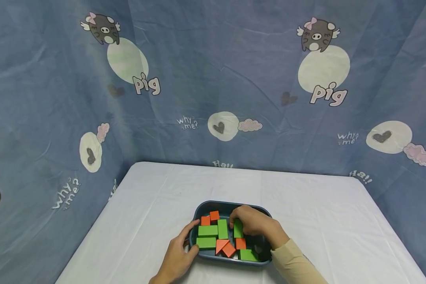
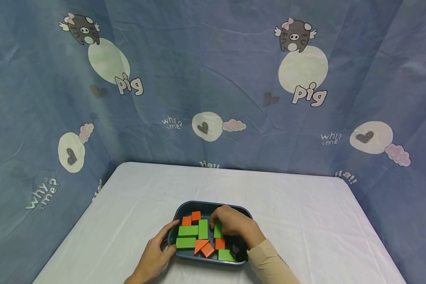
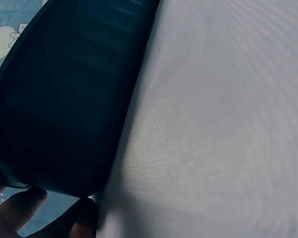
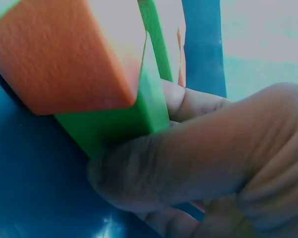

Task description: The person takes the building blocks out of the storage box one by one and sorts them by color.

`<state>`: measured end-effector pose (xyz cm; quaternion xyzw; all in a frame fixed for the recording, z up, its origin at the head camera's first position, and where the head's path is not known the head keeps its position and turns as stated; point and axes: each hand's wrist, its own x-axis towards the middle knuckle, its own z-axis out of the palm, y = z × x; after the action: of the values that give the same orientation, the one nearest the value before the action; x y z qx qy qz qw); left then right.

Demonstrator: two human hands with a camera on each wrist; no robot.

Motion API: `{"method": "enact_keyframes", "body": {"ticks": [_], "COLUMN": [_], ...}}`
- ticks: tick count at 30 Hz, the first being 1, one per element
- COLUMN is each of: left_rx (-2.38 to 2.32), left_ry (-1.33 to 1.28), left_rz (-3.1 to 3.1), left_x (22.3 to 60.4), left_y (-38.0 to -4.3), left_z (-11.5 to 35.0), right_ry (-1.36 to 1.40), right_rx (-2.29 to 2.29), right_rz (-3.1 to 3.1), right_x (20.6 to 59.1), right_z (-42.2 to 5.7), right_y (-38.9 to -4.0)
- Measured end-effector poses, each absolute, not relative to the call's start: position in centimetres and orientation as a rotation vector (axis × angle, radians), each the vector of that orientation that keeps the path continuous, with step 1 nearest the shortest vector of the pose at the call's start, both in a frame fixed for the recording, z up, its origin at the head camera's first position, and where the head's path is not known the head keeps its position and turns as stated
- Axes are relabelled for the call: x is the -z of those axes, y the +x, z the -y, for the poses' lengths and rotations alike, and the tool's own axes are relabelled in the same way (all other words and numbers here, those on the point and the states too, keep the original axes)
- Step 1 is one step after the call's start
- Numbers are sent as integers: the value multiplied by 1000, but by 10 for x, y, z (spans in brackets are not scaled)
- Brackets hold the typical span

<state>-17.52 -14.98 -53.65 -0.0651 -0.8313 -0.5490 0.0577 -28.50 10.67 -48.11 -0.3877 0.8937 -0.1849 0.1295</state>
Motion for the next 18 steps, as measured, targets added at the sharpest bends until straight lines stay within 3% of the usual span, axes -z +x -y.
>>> {"method": "enact_keyframes", "body": {"ticks": [18], "left_rx": [1733], "left_ry": [-243], "left_rz": [2462], "left_x": [534], "left_y": [-172], "left_z": [150], "right_ry": [-1118], "right_rx": [410], "right_rz": [-2690], "right_x": [470], "right_z": [-106], "right_y": [-277]}}
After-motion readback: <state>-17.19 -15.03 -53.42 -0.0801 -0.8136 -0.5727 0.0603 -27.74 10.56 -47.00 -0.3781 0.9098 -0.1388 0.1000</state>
